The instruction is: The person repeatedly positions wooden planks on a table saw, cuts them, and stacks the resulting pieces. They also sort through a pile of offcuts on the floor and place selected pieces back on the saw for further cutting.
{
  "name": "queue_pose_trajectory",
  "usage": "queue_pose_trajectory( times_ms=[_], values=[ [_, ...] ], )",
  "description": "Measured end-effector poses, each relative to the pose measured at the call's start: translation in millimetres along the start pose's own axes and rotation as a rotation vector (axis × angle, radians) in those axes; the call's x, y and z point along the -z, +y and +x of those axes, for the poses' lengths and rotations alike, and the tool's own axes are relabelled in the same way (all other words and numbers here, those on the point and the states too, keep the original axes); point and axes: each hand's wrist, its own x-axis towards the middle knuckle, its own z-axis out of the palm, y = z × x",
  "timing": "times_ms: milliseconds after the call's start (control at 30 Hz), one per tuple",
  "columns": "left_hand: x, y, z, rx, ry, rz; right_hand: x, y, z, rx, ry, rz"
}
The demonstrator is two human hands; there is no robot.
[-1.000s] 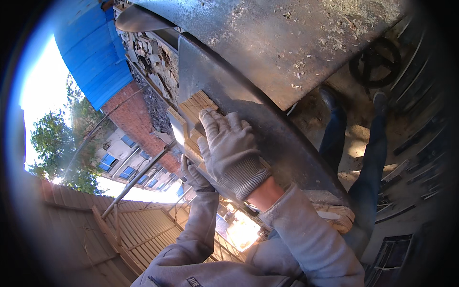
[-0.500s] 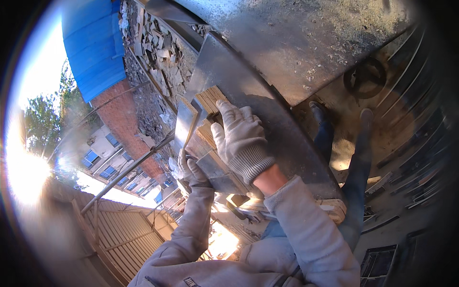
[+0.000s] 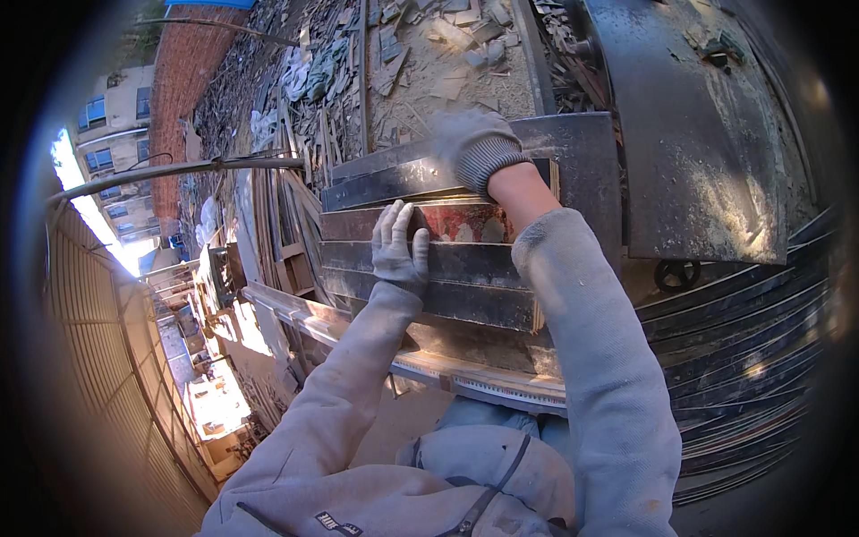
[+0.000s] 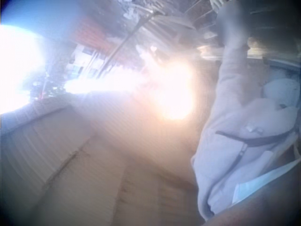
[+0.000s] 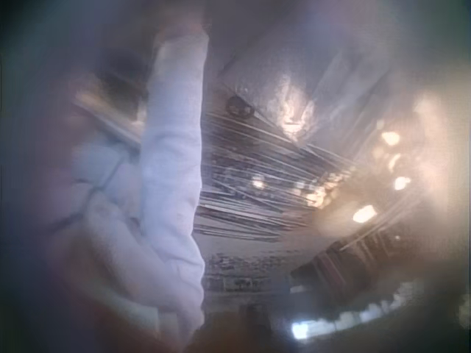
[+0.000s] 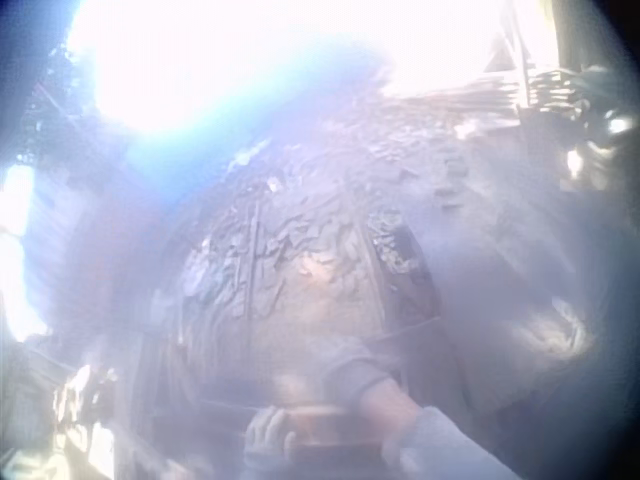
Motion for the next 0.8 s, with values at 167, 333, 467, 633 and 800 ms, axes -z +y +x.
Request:
queue_pose_trajectory(
  times_ms=[167,333,467,633,800],
  values=[
    [-7.5,-1.6,-7.4,0.056,0.049,-0.048,-51.1,-24.9,5.6,0.094,-0.118,-0.208],
    [-9.7,-5.5,-3.5,0.060,0.140,-0.107,-69.5,-12.4,14.2,0.054,-0.204,-0.208],
    [12.5,-8.0,-26.8,0.368,0.391,-0.359,-63.5,-27.7,55.5,0.156,-0.164,-0.167],
    [45.5,-2.9,-103.2,1.709,0.339,-0.772,-81.0,-85.7,112.5,0.092,-0.310,-0.187],
    [19.4,-14.2,-94.5,2.029,-0.139,-1.060,-136.0,-132.3,119.1,0.173,-0.381,-0.208]
  ],
)
